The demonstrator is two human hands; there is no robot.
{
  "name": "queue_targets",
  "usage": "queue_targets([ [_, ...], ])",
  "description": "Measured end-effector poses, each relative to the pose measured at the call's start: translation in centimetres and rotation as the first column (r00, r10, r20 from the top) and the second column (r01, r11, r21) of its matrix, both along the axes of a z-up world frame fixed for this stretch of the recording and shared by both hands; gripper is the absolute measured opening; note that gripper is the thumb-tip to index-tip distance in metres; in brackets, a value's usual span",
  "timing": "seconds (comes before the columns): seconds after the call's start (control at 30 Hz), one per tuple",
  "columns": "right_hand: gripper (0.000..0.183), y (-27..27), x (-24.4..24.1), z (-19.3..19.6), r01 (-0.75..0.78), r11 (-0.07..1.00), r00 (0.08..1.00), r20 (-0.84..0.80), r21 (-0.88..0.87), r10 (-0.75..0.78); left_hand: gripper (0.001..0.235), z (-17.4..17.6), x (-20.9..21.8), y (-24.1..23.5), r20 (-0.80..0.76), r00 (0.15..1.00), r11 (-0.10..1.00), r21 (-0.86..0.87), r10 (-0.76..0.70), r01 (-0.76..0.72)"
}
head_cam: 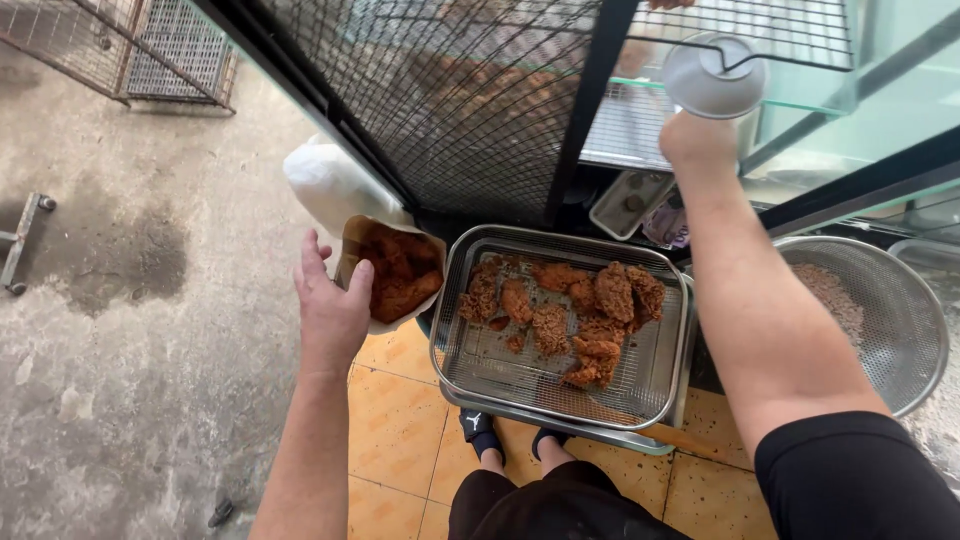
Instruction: The person uses tongs to transfer pieces of fried chicken from a metal tray into a brown paper bag.
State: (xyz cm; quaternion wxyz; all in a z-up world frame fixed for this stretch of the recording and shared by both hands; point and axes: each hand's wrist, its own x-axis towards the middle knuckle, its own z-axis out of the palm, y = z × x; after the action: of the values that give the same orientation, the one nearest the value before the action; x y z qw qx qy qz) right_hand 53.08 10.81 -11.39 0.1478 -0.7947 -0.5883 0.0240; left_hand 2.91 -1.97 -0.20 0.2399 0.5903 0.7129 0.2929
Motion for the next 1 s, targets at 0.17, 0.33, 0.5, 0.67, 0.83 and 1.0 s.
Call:
queue_targets([
  [0.17, 0.046, 1.8, 1.0, 0.0, 0.06, 0.998, 0.998, 0.025, -0.006, -0.06, 0.083, -0.8, -0.1, -0.5, 0.028, 0.999, 0.999, 0.032, -0.024, 0.023],
  [0.33, 0.038, 5.9, 3.9, -4.1, -0.009, 0.98, 0.864, 0.492, -0.196, 0.107, 0.082, 1.0, 1.1, -0.9, 0.097, 0.995, 0.996, -0.089, 0.018, -0.01],
  [0.5, 0.023, 7.3, 4.3, -5.5, 0.042, 0.952, 0.976, 0.217, -0.305, 0.026, 0.08, 0.6, 1.2, -1.3, 0.133, 0.991, 0.999, -0.053, -0.005, 0.012],
  [0.67, 0.022, 8.1, 4.0, -6.5, 0.295, 0.923, 0.708, -0.591, -0.249, -0.386, 0.08, 0.1, 0.5, -1.6, 0.08, 0.997, 0.999, -0.045, -0.012, 0.016],
  [0.83, 0.011, 6.2, 1.5, -2.0, 0.422, 0.83, 0.25, -0.833, -0.366, -0.494, 0.08, 0.4, 0.2, -1.7, 0.069, 0.998, 0.998, -0.062, -0.004, 0.008],
  [1.0, 0.016, 6.4, 1.7, -2.1, 0.439, 0.802, 0.177, -0.836, -0.406, -0.52, 0.08, 0.4, 0.3, -1.7, 0.038, 0.999, 0.997, -0.077, -0.005, 0.008],
])
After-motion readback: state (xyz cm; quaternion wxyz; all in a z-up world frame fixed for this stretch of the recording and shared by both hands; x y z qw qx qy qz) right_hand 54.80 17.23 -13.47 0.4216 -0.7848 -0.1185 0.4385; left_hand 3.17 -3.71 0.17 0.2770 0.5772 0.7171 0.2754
